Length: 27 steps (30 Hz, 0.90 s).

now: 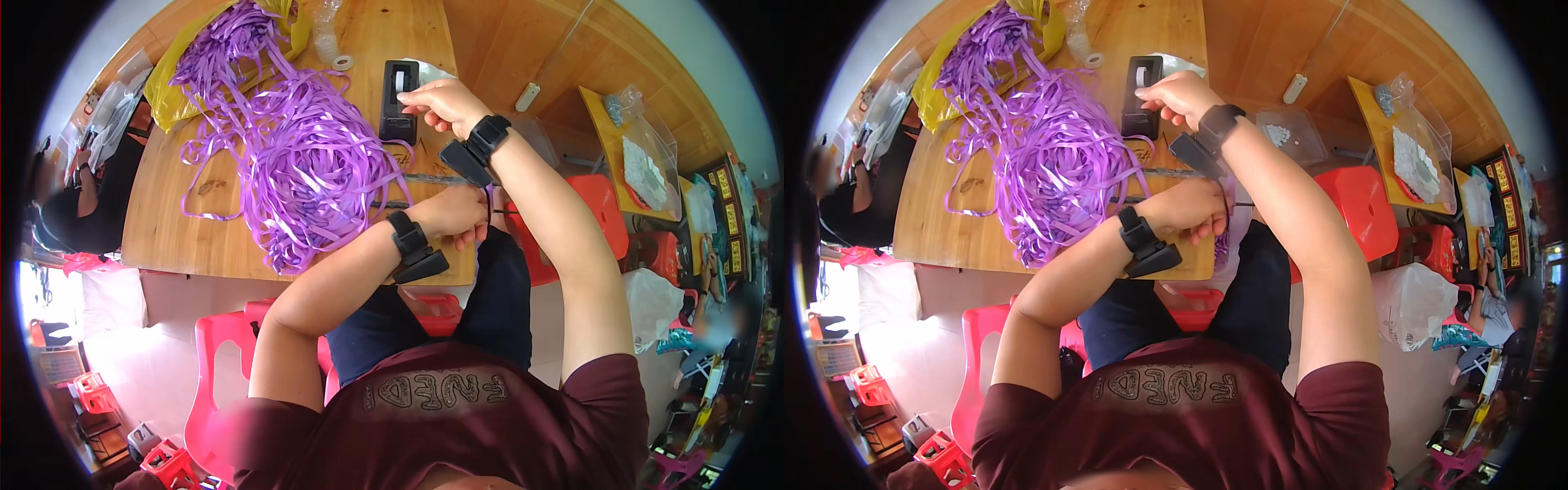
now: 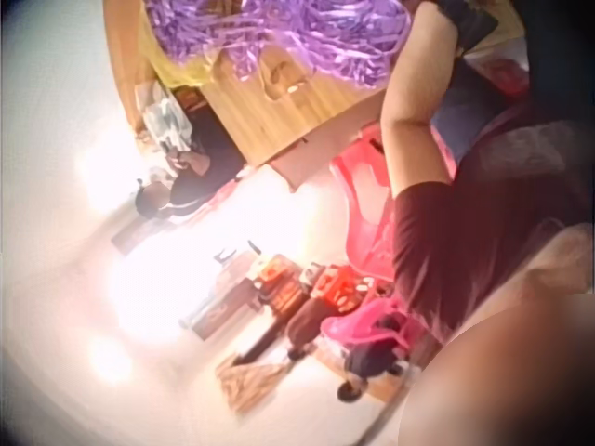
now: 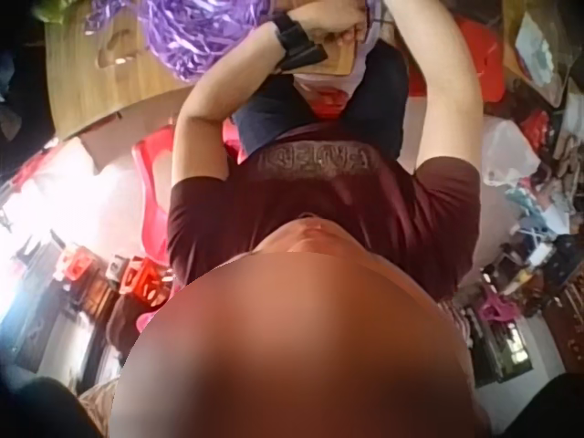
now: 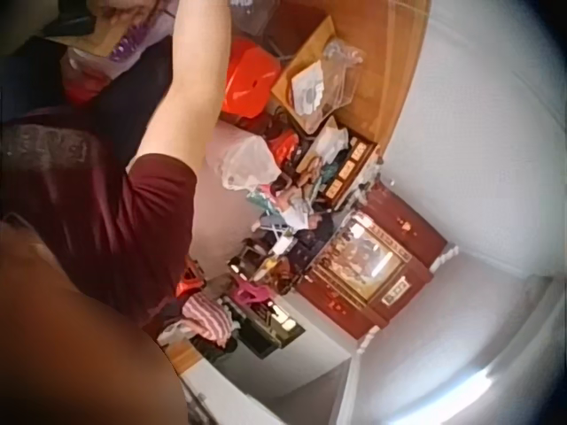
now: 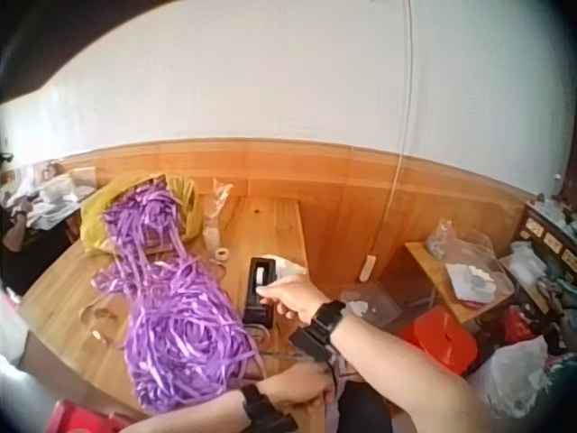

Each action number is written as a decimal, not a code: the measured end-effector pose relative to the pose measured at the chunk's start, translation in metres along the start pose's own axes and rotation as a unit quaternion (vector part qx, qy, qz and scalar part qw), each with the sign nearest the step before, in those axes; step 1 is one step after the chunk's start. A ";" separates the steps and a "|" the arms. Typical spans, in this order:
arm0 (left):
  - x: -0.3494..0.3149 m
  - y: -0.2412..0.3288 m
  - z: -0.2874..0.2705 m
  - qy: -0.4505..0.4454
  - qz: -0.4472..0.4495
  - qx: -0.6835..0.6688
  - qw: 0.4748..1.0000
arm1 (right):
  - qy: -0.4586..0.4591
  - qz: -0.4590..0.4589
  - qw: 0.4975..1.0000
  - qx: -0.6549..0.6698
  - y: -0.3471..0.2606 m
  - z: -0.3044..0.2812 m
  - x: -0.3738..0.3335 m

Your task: Measuring and cutting purple ribbons into segments and placing them into a plastic bin.

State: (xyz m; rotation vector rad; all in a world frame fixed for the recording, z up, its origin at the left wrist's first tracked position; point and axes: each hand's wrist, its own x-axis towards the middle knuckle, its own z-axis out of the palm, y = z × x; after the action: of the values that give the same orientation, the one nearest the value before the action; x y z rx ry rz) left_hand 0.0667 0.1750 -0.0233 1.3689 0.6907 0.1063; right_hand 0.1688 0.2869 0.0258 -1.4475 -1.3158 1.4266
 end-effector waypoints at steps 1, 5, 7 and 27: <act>0.000 -0.001 0.000 -0.005 0.001 0.002 1.000 | 0.004 0.023 1.000 -0.016 -0.002 0.005 0.004; 0.001 -0.005 -0.003 -0.007 -0.022 0.013 1.000 | 0.015 0.045 0.998 0.039 -0.006 0.015 0.005; 0.000 -0.005 -0.004 -0.010 -0.018 0.023 1.000 | 0.018 0.042 0.997 0.056 -0.006 0.018 -0.003; -0.010 -0.001 0.006 0.017 -0.006 0.003 1.000 | -0.019 0.129 0.983 0.131 0.023 0.027 -0.037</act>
State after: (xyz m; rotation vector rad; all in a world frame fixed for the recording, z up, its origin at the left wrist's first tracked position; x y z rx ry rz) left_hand 0.0614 0.1655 -0.0202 1.3718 0.7283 0.1196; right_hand 0.1516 0.2415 0.0095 -1.4554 -0.9443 1.7299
